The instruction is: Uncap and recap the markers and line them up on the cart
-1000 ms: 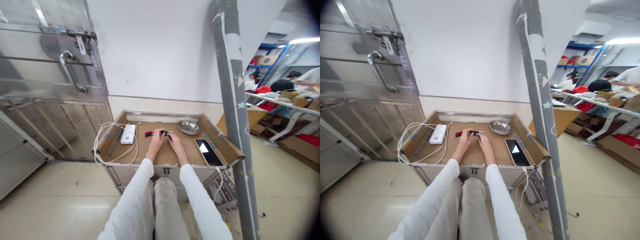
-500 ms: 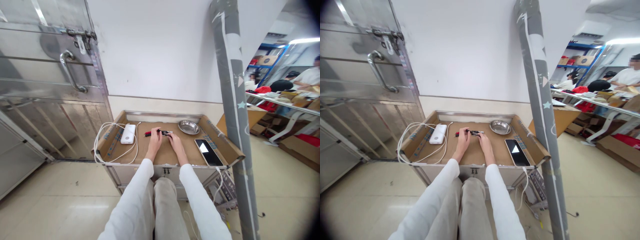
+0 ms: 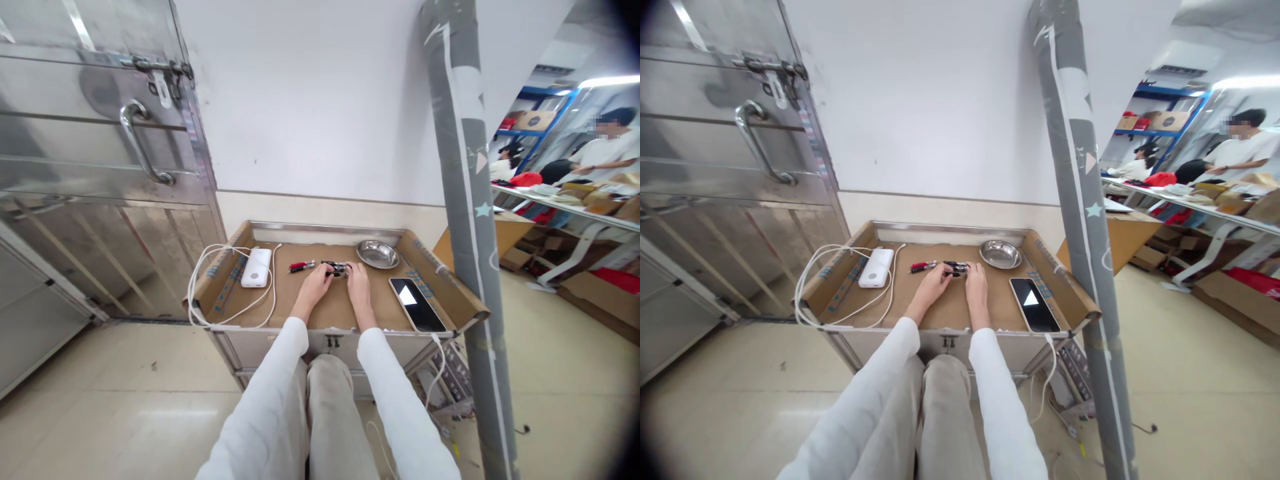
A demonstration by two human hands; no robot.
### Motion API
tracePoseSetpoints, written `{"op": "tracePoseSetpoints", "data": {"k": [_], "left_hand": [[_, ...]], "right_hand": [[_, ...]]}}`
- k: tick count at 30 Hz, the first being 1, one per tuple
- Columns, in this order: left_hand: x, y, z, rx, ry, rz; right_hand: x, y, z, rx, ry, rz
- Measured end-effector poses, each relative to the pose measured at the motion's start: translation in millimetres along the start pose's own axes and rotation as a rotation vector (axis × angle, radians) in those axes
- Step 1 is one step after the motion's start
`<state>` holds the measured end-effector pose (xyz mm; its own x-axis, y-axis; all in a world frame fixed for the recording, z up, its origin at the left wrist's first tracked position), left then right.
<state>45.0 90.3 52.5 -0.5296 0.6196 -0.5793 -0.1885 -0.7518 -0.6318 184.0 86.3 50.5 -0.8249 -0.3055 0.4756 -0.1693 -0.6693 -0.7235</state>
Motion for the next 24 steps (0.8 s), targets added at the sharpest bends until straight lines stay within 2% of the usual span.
{"op": "tracePoseSetpoints", "data": {"k": [4,12,17,24], "left_hand": [[4,-1,-6.1,0.059,-0.137,-0.039],[13,-1,-5.5,-0.008,-0.227,-0.014],[10,0,-1.7,-0.047,-0.28,-0.032],[6,0,-6.3,-0.003,-0.255,-0.064]], "right_hand": [[8,4,-8,0.088,-0.03,0.046],[14,14,-26,0.244,-0.094,0.081],[10,12,-26,0.221,-0.137,0.075],[6,10,-21,0.174,-0.116,0.07]]}}
Point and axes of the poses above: each hand's wrist, its own y-axis away from the middle knuckle, its own z-axis out of the back of the hand, x = y × z, the point moved 9 cm from there along -y, towards the middle knuckle, and after that the axes turned 7 degrees about -x, right-handed, at the moved point
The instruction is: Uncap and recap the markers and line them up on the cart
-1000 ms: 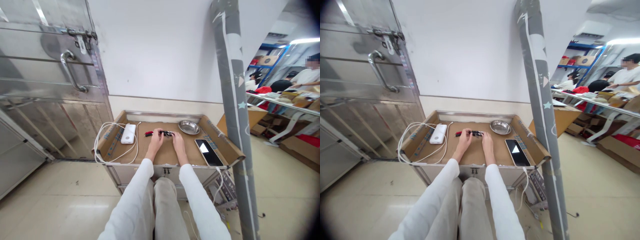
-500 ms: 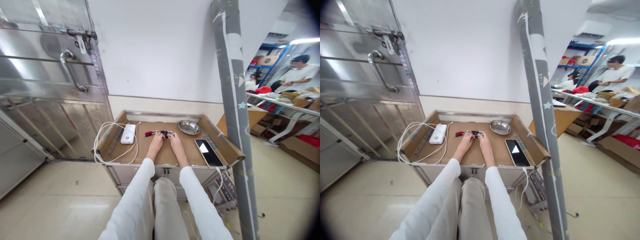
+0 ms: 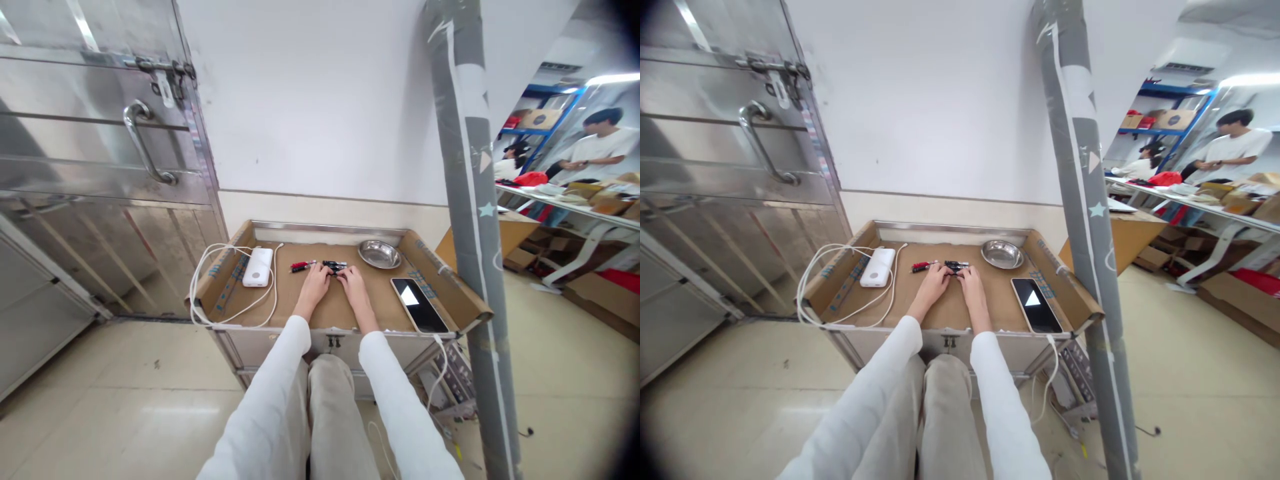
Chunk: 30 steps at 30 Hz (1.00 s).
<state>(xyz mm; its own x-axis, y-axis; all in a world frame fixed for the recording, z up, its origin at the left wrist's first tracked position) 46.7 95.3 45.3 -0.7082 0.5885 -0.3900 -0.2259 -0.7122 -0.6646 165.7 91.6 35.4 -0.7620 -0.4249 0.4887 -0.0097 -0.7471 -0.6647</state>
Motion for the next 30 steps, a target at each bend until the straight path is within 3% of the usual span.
{"op": "tracePoseSetpoints", "data": {"k": [9,17,23,30], "left_hand": [[0,-1,-0.1,0.064,-0.023,0.041],[0,1,6.5,0.026,-0.179,0.049],[0,1,9.2,0.008,-0.2,0.067],[0,0,4.9,0.068,-0.197,0.072]], "right_hand": [[5,-1,-9,0.091,-0.089,0.037],[3,-1,-2,0.063,-0.062,-0.016],[9,0,5,0.028,0.039,-0.007],[10,-1,7,0.034,0.244,0.019]]}}
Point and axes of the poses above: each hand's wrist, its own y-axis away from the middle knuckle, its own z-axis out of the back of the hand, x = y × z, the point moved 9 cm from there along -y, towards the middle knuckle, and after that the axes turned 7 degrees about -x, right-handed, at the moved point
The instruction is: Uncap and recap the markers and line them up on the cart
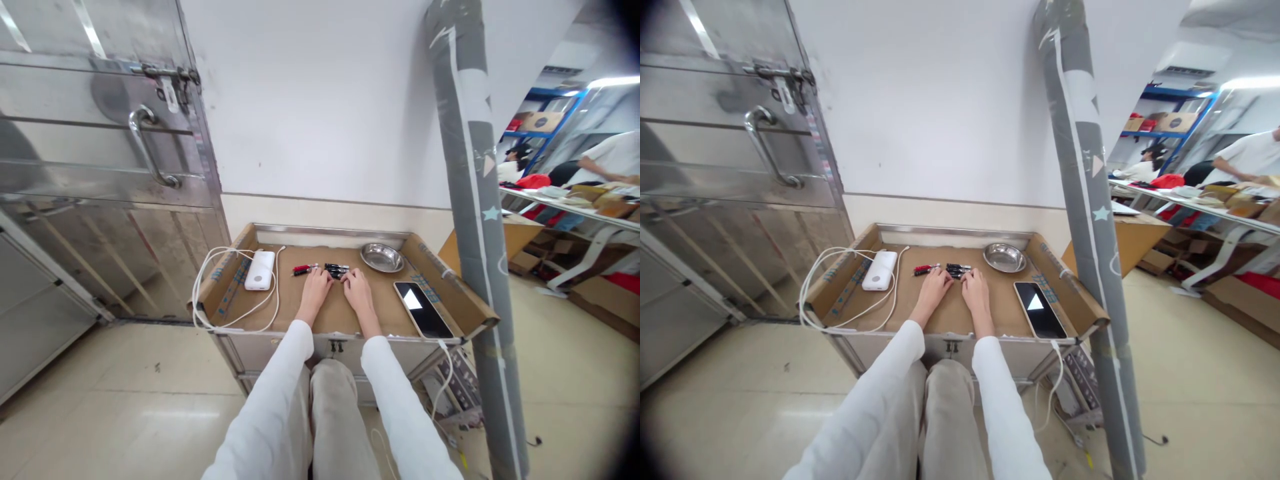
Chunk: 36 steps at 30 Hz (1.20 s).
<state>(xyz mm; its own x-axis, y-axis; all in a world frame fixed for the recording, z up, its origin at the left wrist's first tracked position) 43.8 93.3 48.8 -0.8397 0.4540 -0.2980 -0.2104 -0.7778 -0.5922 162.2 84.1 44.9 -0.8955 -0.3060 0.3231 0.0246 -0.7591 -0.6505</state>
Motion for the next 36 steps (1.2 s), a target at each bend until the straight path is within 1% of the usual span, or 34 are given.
{"op": "tracePoseSetpoints", "data": {"k": [3,5,9,12,15,17,20,24,27,29,31,33,36], "left_hand": [[-1,0,0.1,-0.007,-0.007,-0.008],[0,0,3.4,-0.045,-0.019,0.009],[11,5,16.0,-0.176,-0.112,0.146],[22,12,22.7,-0.263,-0.131,0.262],[27,18,26.2,-0.332,-0.1,0.308],[29,20,27.1,-0.343,-0.094,0.32],[33,24,28.9,-0.327,-0.123,0.376],[34,27,34.7,-0.326,-0.193,0.416],[32,24,31.8,-0.265,-0.223,0.388],[25,19,25.0,-0.185,-0.184,0.31],[12,13,17.5,-0.1,-0.091,0.186],[-1,11,13.2,-0.036,0.012,0.076],[-11,11,15.0,-0.024,0.139,-0.002]], "right_hand": [[-3,0,0,-0.012,0.039,-0.009],[-3,0,0,-0.019,0.053,-0.008],[2,0,1,-0.003,0.019,0.0],[15,-1,1,0.055,-0.08,0.075],[25,0,-2,0.122,-0.111,0.126],[26,0,-3,0.141,-0.084,0.118],[23,1,-3,0.14,-0.042,0.094],[23,3,-2,0.127,-0.073,0.1],[23,3,2,0.089,-0.134,0.099],[22,3,7,0.04,-0.174,0.083],[21,3,11,0.005,-0.21,0.062],[20,4,12,0.001,-0.244,0.05],[18,5,11,0.017,-0.291,0.034]]}}
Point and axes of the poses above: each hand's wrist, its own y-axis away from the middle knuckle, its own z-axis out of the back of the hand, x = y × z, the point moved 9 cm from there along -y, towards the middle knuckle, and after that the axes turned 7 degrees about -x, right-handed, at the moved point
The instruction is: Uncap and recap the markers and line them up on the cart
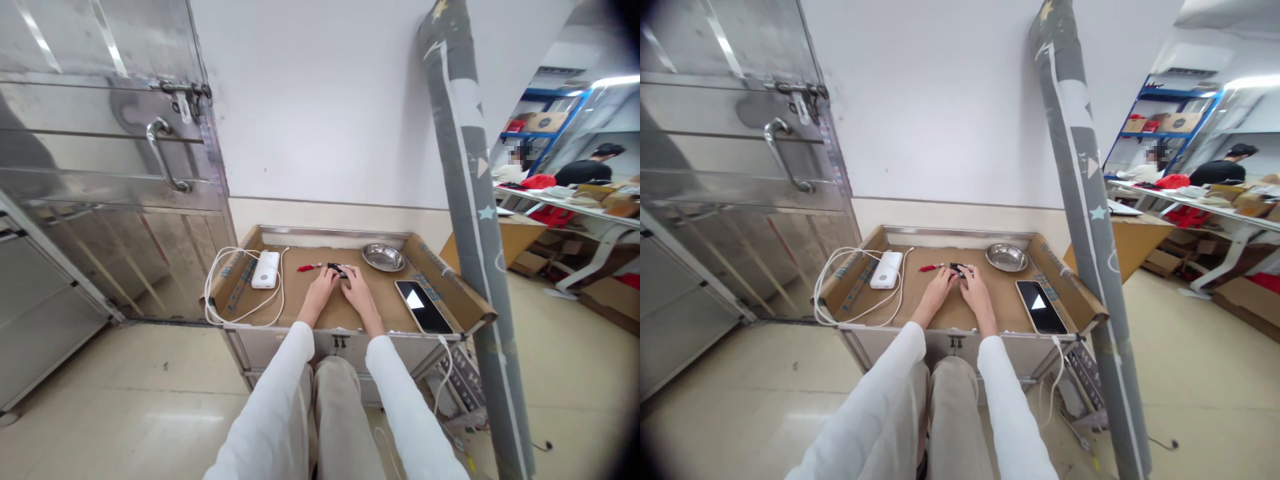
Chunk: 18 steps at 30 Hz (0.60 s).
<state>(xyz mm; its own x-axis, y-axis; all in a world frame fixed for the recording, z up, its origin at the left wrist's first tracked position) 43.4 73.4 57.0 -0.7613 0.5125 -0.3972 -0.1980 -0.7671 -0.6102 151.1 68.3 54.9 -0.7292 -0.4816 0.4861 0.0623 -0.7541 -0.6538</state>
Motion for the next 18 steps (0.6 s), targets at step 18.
{"op": "tracePoseSetpoints", "data": {"k": [18], "left_hand": [[-5,0,30.1,-0.259,0.286,-0.055]], "right_hand": [[-16,-1,-11,0.025,-0.181,-0.018]]}}
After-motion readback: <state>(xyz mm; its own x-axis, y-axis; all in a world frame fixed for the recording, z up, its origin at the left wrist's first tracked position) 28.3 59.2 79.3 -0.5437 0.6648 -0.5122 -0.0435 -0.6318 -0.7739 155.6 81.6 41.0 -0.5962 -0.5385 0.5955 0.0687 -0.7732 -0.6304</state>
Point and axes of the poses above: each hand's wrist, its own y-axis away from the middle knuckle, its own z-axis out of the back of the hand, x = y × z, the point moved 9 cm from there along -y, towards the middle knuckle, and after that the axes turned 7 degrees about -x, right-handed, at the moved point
